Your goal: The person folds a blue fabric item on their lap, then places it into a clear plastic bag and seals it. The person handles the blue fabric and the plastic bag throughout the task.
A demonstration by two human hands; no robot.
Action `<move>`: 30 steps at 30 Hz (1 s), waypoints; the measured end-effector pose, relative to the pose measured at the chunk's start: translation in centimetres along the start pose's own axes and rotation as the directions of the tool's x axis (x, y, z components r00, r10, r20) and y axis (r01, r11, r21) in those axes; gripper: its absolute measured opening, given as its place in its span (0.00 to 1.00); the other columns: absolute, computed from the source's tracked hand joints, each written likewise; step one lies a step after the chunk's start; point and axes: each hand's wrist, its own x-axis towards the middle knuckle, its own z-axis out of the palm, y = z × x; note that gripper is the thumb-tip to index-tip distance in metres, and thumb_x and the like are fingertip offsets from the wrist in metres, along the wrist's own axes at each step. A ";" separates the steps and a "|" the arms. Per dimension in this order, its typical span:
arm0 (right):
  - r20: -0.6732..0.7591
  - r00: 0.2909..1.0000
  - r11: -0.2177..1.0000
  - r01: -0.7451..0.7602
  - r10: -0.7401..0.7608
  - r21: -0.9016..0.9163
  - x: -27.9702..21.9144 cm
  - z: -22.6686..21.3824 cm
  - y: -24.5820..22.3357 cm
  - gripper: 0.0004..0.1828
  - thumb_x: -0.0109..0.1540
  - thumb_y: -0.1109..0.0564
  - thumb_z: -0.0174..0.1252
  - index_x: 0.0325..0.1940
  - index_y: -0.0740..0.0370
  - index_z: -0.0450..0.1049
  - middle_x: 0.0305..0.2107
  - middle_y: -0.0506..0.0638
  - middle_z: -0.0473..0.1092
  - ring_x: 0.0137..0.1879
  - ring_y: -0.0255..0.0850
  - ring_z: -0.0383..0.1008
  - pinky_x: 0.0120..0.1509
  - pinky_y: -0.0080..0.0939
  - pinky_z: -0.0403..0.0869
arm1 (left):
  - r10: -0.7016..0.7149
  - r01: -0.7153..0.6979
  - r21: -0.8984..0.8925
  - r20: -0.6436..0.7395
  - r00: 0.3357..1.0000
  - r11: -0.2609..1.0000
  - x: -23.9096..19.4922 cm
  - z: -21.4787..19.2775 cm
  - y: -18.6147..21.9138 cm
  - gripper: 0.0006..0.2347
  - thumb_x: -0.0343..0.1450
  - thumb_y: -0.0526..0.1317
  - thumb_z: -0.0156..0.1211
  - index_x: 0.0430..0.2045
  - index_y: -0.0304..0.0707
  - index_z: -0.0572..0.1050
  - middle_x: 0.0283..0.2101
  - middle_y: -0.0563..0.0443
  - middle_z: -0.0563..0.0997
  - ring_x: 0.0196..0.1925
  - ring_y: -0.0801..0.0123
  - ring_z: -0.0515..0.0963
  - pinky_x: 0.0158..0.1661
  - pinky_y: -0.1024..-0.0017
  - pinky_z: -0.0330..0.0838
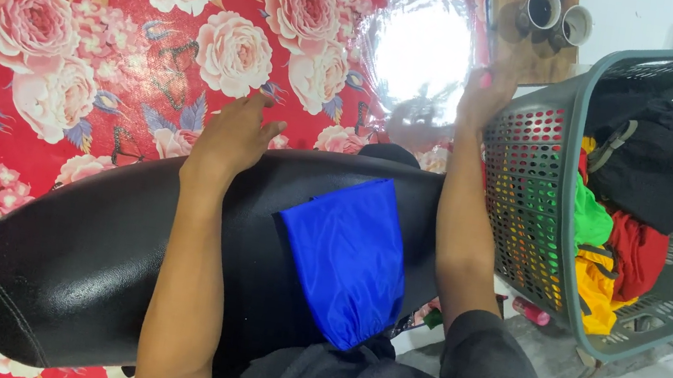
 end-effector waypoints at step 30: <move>0.758 0.370 0.311 -0.749 -0.537 0.585 5.6 -17.4 -28.2 0.04 0.69 0.53 0.47 0.47 0.48 0.59 0.66 0.70 0.63 0.70 0.72 0.69 0.62 0.69 0.80 | 0.122 -0.389 -0.491 -0.491 0.863 0.779 2.3 1.1 0.1 0.31 0.74 0.54 0.53 0.64 0.24 0.58 0.59 0.27 0.72 0.58 0.47 0.78 0.53 0.59 0.76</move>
